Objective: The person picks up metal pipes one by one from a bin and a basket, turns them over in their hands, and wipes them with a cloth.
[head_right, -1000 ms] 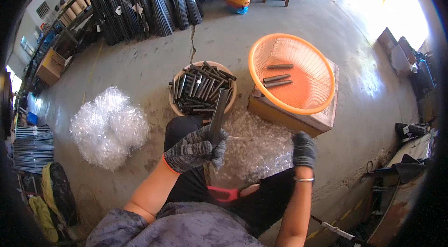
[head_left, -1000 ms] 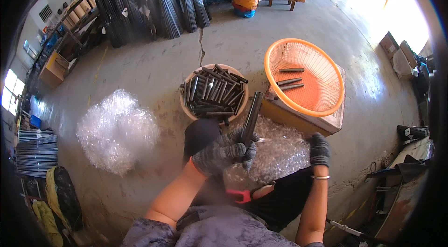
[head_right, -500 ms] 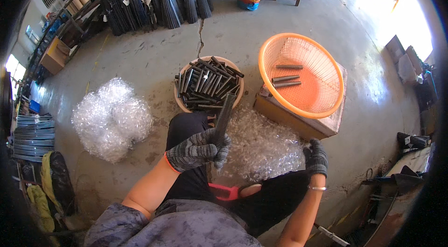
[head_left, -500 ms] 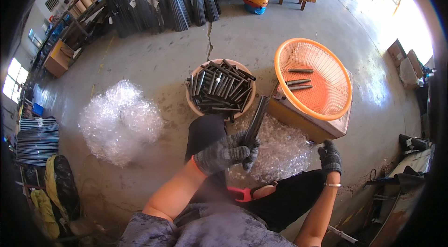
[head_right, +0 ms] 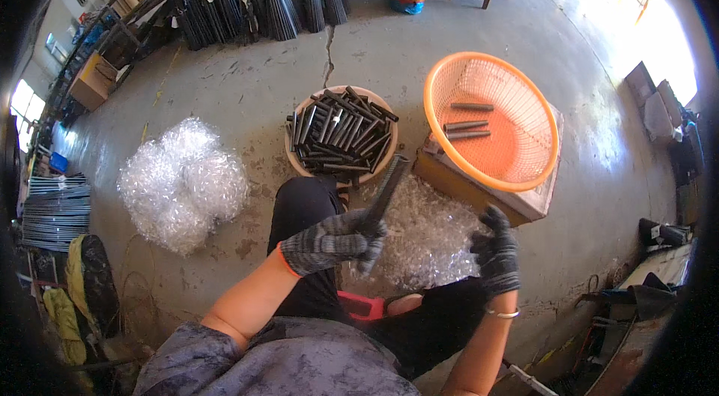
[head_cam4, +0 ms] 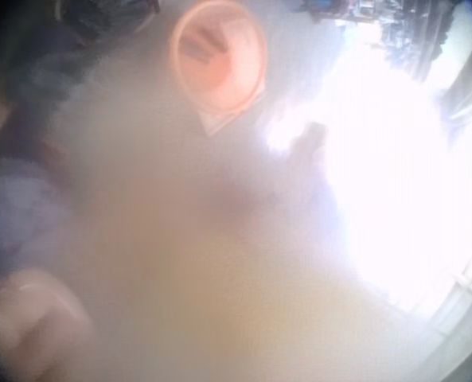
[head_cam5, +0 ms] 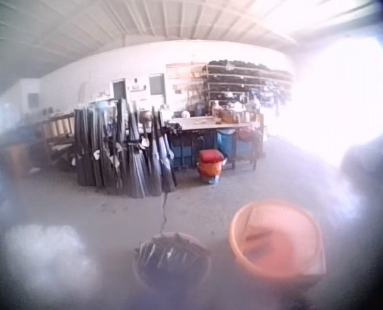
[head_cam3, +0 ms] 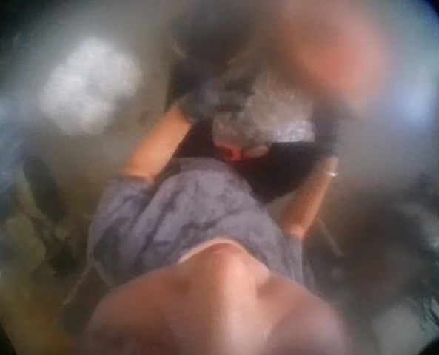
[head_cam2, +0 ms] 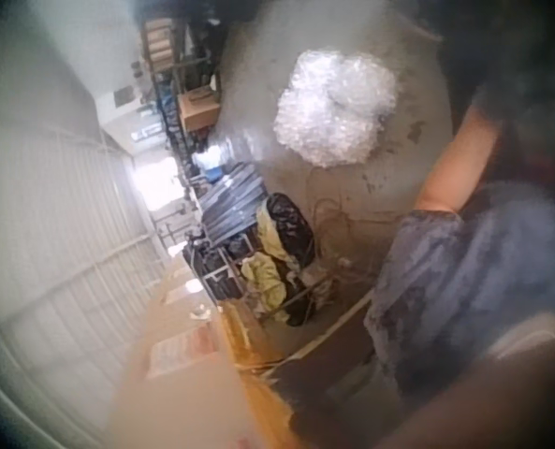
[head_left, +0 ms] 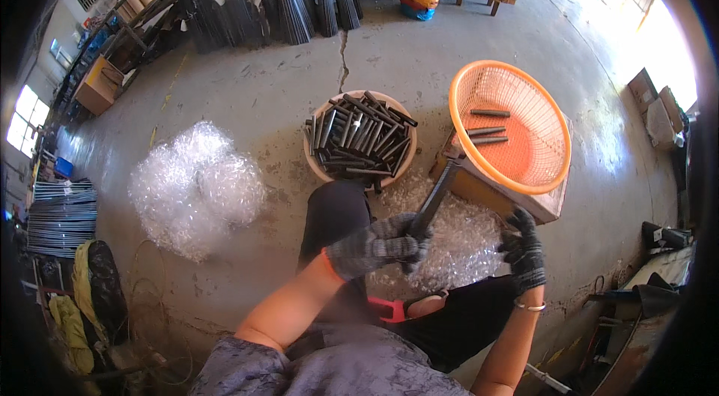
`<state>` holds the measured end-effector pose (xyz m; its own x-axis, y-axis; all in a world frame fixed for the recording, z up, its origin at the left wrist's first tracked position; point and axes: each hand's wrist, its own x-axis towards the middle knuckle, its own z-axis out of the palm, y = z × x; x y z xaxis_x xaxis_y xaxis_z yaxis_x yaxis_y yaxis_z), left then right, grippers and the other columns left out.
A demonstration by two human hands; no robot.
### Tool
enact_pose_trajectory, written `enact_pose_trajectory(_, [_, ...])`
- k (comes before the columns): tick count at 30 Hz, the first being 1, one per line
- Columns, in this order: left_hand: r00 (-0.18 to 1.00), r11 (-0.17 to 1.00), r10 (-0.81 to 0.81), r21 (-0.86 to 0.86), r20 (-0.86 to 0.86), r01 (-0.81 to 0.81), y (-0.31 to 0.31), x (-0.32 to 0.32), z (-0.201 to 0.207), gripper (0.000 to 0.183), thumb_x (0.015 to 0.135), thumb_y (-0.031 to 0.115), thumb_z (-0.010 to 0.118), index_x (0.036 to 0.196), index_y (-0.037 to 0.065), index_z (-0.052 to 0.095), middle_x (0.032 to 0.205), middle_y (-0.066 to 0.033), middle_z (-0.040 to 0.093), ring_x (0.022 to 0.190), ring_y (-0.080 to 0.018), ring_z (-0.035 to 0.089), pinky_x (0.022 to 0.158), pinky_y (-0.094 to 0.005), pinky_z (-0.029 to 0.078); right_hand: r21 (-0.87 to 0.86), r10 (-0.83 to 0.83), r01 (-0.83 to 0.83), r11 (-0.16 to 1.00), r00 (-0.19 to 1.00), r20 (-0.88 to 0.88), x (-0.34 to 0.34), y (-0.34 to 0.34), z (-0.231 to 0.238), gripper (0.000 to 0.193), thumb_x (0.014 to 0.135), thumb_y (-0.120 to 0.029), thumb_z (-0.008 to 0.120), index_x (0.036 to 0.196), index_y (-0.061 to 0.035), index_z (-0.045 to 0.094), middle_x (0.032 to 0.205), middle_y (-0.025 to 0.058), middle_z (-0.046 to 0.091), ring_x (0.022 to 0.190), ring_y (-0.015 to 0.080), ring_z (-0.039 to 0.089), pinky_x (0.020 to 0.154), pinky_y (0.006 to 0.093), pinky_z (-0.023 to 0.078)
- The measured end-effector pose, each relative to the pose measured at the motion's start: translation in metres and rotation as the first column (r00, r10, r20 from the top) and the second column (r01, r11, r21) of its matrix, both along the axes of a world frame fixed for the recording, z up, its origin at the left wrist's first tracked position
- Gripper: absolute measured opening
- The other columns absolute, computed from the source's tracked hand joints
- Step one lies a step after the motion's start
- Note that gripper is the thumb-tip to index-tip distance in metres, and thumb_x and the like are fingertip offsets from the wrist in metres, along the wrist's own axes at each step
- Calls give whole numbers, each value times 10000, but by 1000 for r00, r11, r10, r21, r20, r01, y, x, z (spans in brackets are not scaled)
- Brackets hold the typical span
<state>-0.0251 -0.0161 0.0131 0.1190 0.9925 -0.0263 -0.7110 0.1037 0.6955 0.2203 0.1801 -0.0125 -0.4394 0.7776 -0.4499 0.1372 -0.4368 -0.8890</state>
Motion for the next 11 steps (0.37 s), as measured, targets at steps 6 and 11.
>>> enact_pose_trajectory(6, [997,995,-42,90,-58,48,11,10,8,400,869,178,568,1223,36,447,884,-64,557,763,-146,556,669,-278,447,-57,192,-237,970,886,-421,-11,-28,-42,187,827,-15,523,1010,-32,559,904,59,604,777,195,562,711,279,475])
enact_pose_trajectory(11, [999,1000,6,29,-43,-5,-9,-11,-5,434,867,185,572,1257,65,424,913,-82,564,809,-178,563,732,-312,471,467,-8,-208,860,908,419,63,66,-131,300,872,-150,542,1163,-88,505,1086,88,578,937,202,574,813,272,472])
